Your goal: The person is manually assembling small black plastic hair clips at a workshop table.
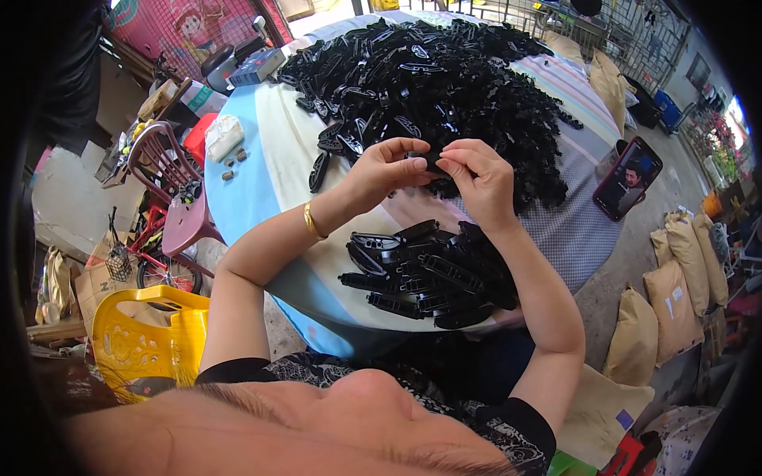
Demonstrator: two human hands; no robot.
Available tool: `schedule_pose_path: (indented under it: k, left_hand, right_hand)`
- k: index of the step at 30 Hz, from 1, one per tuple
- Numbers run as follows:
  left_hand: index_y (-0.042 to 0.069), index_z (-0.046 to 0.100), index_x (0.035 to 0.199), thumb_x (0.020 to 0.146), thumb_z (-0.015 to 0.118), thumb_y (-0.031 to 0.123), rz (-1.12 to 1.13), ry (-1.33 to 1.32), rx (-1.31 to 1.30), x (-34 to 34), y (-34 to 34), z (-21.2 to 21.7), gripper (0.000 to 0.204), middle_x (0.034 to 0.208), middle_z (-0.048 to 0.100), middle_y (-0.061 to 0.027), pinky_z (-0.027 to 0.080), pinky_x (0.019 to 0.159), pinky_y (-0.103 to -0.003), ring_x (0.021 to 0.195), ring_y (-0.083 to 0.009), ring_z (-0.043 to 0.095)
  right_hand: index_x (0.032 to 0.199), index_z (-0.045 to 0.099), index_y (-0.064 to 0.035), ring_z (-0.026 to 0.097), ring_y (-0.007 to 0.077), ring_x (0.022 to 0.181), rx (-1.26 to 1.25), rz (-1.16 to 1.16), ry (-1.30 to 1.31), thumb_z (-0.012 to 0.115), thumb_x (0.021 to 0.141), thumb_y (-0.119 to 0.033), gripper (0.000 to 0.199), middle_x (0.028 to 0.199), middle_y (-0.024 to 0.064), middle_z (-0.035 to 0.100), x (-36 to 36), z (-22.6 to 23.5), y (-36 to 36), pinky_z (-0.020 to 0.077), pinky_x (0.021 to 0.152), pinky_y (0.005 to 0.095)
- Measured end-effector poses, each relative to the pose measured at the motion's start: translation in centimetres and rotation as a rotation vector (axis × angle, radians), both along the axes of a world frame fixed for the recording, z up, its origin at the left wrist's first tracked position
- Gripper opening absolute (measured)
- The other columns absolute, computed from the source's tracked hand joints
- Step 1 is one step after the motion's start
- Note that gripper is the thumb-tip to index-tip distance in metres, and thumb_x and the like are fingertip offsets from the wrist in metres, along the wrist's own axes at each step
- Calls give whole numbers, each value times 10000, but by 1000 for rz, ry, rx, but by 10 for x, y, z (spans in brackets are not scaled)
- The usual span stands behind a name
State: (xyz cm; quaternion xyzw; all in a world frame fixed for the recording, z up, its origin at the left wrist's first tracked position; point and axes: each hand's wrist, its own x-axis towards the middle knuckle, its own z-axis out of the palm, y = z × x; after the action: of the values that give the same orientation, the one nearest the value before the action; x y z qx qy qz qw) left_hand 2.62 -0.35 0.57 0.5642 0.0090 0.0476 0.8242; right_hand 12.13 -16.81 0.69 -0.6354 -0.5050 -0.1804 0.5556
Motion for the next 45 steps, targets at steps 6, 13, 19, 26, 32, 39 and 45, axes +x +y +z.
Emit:
schedule_pose_path:
  k: [6, 13, 19, 26, 32, 39, 45]
  left_hand:
    - [-54, 505, 1162, 829, 680, 102, 16, 71, -44, 0, 3, 1, 407, 1008, 623, -115, 534, 816, -278, 901, -200, 652]
    - [-45, 575, 1063, 772, 683, 43, 167, -132, 419, -2, 6, 5, 323, 927, 647, -74, 520, 709, -221, 788, -110, 635]
    - [-25, 610, 951, 740, 691, 36, 202, -176, 530, -10, -6, 12, 234, 835, 651, -41, 503, 635, -188, 716, -56, 603]
    - [-18, 588, 1000, 772, 648, -23, -39, -254, 313, -17, -8, 10, 236, 920, 635, -44, 496, 719, -197, 808, -59, 596]
    - [66, 641, 1034, 778, 732, 192, -535, -385, 850, -35, -24, 23, 299, 994, 632, -58, 403, 943, -354, 1068, -232, 524]
    - [99, 656, 1025, 693, 661, 81, 262, -560, 1695, 12, 13, -5, 332, 1116, 589, -42, 425, 888, -380, 1035, -246, 499]
    - [63, 615, 951, 695, 655, 117, 187, -480, 1908, 14, 9, -10, 264, 979, 599, -21, 432, 800, -342, 931, -214, 527]
  right_hand:
    - [832, 658, -4, 646, 191, 738, -7, -21, -87, 700, 754, -9, 89, 883, 97, 655, -7, 3, -1, 527, 650, 261]
    - [953, 648, 27, 632, 116, 772, -200, 180, 520, 703, 782, -78, 208, 925, 114, 665, -4, -5, -3, 510, 658, 243]
    - [1016, 638, 35, 637, 100, 703, -330, 134, 299, 700, 789, -96, 269, 806, 94, 681, -7, 6, -13, 503, 625, 227]
    - [1018, 651, 9, 638, 109, 738, -291, 444, 709, 601, 889, -147, 208, 888, 82, 683, 23, 18, -26, 518, 685, 219]
    - [853, 672, 3, 591, 99, 596, -604, -28, 271, 689, 770, -127, 155, 674, 52, 650, 44, 15, -41, 467, 561, 238]
    - [837, 653, -59, 634, 262, 712, -920, -326, -162, 752, 692, -288, 288, 792, 94, 642, 19, 6, -28, 498, 637, 367]
    - [772, 607, -33, 646, 292, 762, -901, -392, -274, 681, 721, -150, 147, 792, 121, 644, 9, -7, -18, 520, 660, 373]
